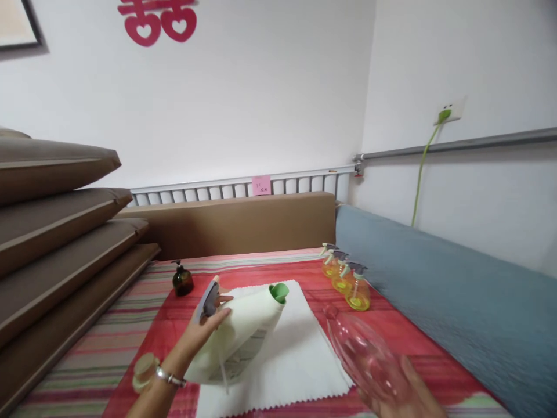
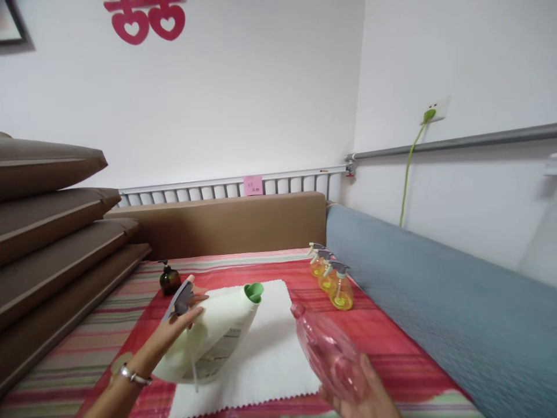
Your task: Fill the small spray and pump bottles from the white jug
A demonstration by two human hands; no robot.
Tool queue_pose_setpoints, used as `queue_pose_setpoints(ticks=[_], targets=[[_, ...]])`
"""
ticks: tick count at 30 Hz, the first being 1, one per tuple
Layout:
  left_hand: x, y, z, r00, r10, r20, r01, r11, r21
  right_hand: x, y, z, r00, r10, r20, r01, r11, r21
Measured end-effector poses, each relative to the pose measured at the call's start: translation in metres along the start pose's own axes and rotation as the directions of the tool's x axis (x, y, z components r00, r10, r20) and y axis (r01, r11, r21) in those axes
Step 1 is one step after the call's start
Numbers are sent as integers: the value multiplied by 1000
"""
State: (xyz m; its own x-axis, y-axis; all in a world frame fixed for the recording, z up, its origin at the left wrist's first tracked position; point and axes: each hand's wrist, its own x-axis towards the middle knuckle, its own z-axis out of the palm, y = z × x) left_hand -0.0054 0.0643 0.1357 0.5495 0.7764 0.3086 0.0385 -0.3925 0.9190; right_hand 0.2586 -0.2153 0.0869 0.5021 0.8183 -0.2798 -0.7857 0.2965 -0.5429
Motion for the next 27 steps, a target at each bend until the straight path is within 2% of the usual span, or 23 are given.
queue_pose_setpoints(ticks=[3,6,11,20,23,27], targets=[[7,-4,10,996,54,70,-58,997,46,1,-17,20,996,-86,6,86,996,4],[16,-5,19,986,88,144,-106,986,128,5,-32,34,987,-154,52,158,984,-86],[28,-9,22,982,111,152,-141,970,199,19,-49,38,984,-134,115,157,960,-230],[29,-16,19,986,98,135,-120,979,164,44,-56,35,986,-21,168,94,892,-442],[30,-17,19,983,106,147,-128,981,149,47,-57,40,979,-39,199,135,857,-498],[29,-16,19,981,116,157,-141,977,157,48,-64,48,985,-64,163,149,794,-589]])
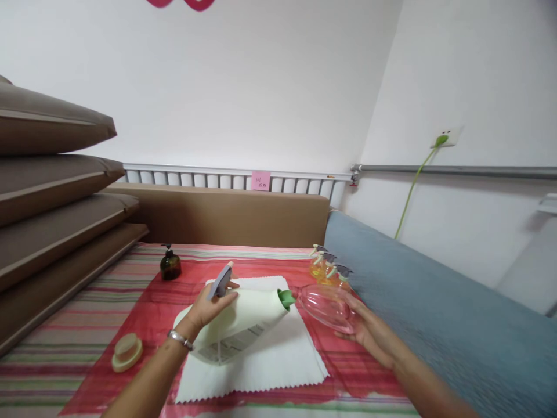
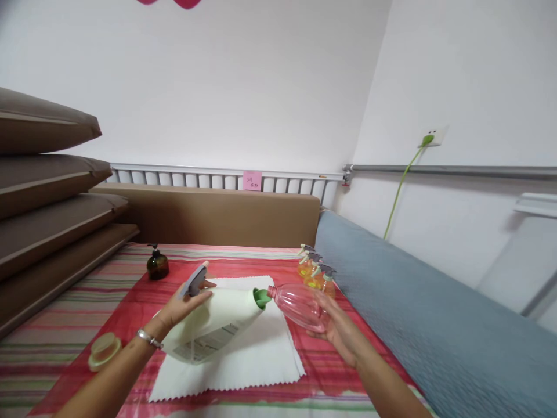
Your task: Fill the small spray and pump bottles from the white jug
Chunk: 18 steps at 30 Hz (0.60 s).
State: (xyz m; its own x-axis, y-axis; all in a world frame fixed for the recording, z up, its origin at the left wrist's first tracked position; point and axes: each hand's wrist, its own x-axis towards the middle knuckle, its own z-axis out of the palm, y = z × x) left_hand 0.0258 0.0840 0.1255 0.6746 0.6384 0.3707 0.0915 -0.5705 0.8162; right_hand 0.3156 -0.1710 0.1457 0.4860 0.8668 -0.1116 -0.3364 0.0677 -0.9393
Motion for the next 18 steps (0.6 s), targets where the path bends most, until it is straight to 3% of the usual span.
queue_pose_setpoints(ticks=[10,18], targets=[[-1,0,2,999,0,-41,-1,1000,-30,-8,-33,22,998,-29,-52,16,973,-229],[0,2,2,999,-11,-34,11,1000,-8,-4,-45,24,997,-28,-67,2,932,-361]])
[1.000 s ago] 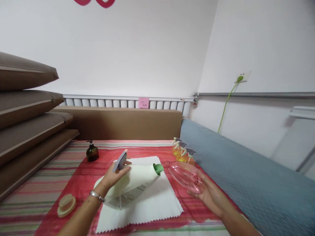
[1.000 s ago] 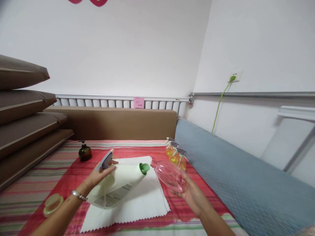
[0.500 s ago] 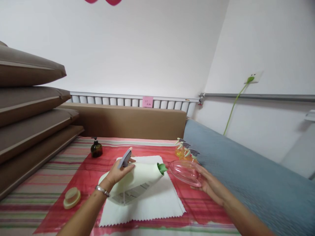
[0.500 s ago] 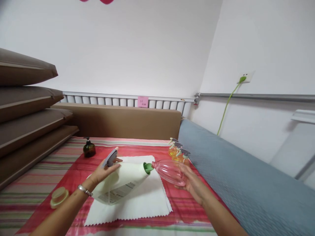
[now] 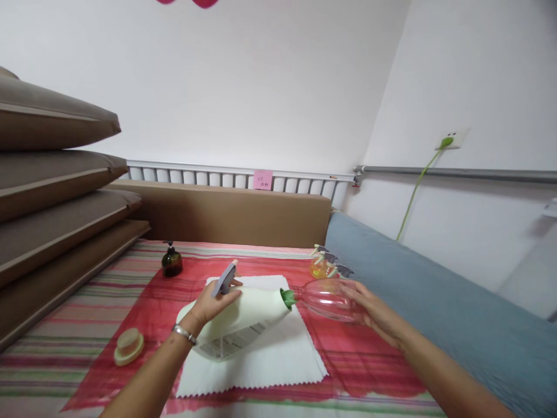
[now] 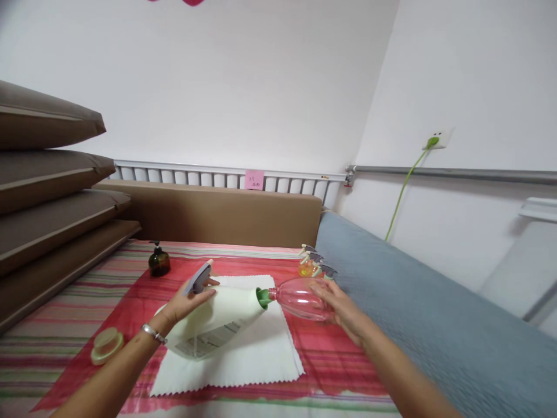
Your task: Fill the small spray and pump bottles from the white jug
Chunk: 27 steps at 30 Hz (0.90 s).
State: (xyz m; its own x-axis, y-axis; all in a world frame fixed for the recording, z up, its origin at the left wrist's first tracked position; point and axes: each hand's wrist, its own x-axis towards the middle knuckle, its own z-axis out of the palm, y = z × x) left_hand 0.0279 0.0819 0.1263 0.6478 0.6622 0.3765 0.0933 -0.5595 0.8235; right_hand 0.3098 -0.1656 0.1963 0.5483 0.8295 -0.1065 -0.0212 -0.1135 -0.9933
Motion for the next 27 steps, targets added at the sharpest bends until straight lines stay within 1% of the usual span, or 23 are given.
queue_pose_setpoints(ticks=[2,7,13,16,18,20,22,25,27], targets=[[0,0,1,1000,8,3,-8,1000,2,0,-3,1,1000,-3,-2,3,999,-40],[1,0,2,1000,24,9,-24,1000,3,3,-10,4,996,-21,-87,12,994,-106],[0,1,2,1000,24,15,-24,1000,6,6,-19,3,999,-16,-27,11,982,-189],[0,3,1,999,37,22,-37,999,-11,10,-26,4,999,19,-37,-28,966,-257],[0,5,0,999,36,23,-36,999,-7,11,-34,7,999,19,-46,-33,943,-331],[0,6,0,999,32,23,-33,999,6,12,-45,12,999,-24,-34,6,897,-442],[0,7,-1,999,34,20,-34,999,17,11,-56,19,998,-67,-15,46,815,-577],[-1,8,-1,999,34,14,-35,999,25,12,-70,32,990,-142,26,110,627,-771],[-3,7,-1,999,30,9,-31,999,24,13,-76,41,978,-190,82,170,512,-842]])
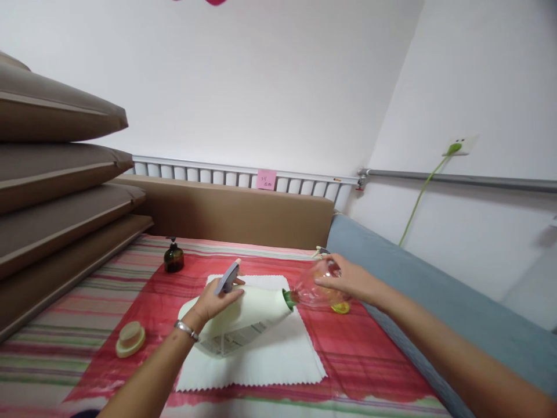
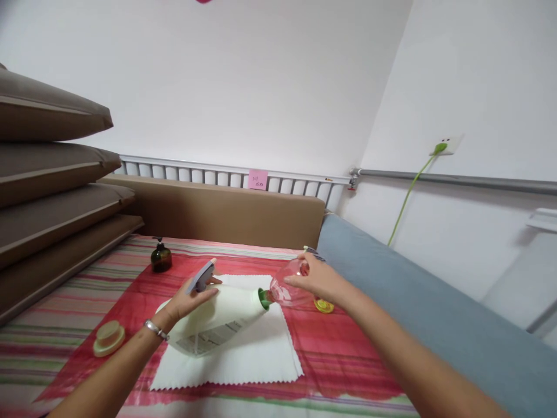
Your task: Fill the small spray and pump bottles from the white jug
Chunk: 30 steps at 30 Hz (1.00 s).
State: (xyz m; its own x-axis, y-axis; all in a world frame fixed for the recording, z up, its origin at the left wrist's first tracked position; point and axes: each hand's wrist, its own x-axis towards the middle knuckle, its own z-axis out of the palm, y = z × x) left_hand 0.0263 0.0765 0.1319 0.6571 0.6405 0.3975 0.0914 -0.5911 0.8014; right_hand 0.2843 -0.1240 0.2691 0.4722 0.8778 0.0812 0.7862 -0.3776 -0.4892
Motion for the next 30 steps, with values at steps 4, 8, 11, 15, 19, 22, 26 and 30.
queue_pose_setpoints(ticks=[4,8,11,15,19,22,26,30], targets=[[-2,-2,-1,1000,4,-7,-4,1000,-12,2,-22,2,993,-118,22,120,985,-126],[-3,-5,-2,1000,16,0,-16,1000,7,0,-44,6,971,-225,77,237,943,-233],[-3,-7,-2,1000,20,7,-21,998,54,-2,-58,10,958,-264,110,285,913,-291],[-4,-5,-3,1000,16,6,-17,995,100,-5,-73,13,936,-311,161,350,865,-359],[-5,-4,-3,1000,9,-6,-8,994,109,-9,-81,10,920,-331,210,390,822,-414],[-6,-5,-3,1000,-5,-4,6,996,90,-8,-78,6,927,-314,203,371,840,-396],[-8,-9,-5,1000,-2,-30,2,1000,6,-3,-66,2,947,-289,138,318,893,-318],[-9,-11,-7,998,8,-56,-12,998,-58,-2,-59,-3,968,-230,97,248,933,-261]])
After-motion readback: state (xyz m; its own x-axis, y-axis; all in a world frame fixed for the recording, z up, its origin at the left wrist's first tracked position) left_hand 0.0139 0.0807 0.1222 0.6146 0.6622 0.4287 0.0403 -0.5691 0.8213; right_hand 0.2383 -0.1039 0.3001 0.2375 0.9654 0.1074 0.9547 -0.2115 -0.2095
